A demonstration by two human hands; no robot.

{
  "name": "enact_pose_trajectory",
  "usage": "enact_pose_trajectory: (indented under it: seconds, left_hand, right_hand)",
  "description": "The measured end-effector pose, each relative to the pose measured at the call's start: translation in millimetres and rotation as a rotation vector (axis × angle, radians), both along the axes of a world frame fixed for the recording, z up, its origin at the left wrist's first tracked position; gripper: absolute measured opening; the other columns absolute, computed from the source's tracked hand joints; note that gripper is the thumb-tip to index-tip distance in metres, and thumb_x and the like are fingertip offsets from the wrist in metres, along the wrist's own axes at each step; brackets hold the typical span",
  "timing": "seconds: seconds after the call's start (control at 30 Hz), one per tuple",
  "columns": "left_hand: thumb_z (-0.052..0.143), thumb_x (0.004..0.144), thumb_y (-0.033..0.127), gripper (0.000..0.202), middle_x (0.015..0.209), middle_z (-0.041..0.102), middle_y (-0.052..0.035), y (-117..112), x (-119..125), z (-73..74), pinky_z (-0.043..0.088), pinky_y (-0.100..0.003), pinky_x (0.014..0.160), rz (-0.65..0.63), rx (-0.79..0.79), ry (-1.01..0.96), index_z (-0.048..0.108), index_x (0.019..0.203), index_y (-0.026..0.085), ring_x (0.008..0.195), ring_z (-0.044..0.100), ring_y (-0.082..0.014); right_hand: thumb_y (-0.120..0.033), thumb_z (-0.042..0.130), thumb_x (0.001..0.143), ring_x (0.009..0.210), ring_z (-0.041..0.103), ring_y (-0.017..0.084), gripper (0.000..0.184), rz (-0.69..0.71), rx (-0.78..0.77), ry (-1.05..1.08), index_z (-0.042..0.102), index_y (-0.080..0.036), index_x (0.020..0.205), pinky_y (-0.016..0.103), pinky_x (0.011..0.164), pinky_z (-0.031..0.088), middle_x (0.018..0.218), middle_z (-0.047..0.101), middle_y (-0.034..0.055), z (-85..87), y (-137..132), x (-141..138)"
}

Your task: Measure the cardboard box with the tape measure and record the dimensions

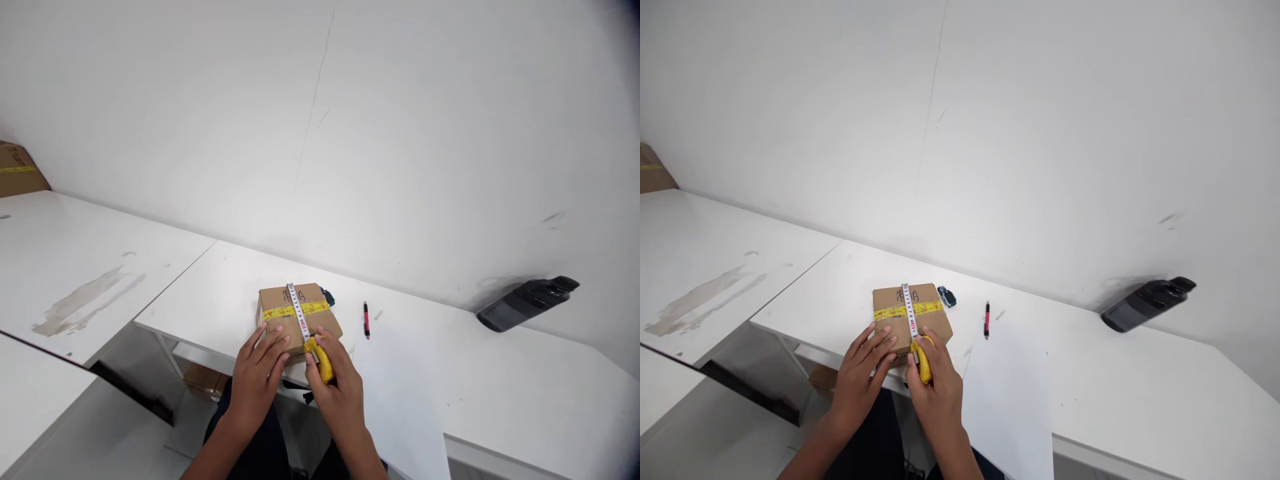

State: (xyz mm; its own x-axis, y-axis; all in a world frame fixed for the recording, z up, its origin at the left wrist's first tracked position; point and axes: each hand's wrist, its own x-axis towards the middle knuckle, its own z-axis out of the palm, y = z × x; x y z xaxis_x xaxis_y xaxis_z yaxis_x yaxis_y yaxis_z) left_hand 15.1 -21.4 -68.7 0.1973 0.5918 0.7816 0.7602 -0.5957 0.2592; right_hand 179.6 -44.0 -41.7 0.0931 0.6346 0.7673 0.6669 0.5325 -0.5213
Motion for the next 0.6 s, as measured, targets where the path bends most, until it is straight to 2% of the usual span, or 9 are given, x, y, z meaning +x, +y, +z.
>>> enact_pose_trajectory:
  seconds: [0.2,0.6]
  left_hand:
    - [0.055,0.093,0.02,0.031,0.13,0.064,-0.0029,0.1,0.2,-1.5,0.05,-0.042,0.103,-0.001,-0.018,-0.009,0.061,0.123,0.023,0.133,0.047,-0.0221]
    - [0.056,0.093,0.022,0.033,0.132,0.063,-0.0002,2.6,-5.1,-5.6,0.051,-0.041,0.101,-0.002,-0.008,0.002,0.06,0.125,0.027,0.133,0.047,-0.0215]
  right_hand:
    - [-0.018,0.06,0.086,0.112,0.065,0.022,0.03,0.026,-0.061,0.008,0.061,-0.022,0.117,0.032,0.086,0.059,0.123,0.067,0.009,2.9,-0.4,0.1]
    - [-0.021,0.062,0.086,0.113,0.065,0.024,0.031,-0.004,-0.033,0.107,0.063,-0.022,0.117,0.035,0.087,0.059,0.126,0.066,0.0098,-4.1,0.0,-0.9]
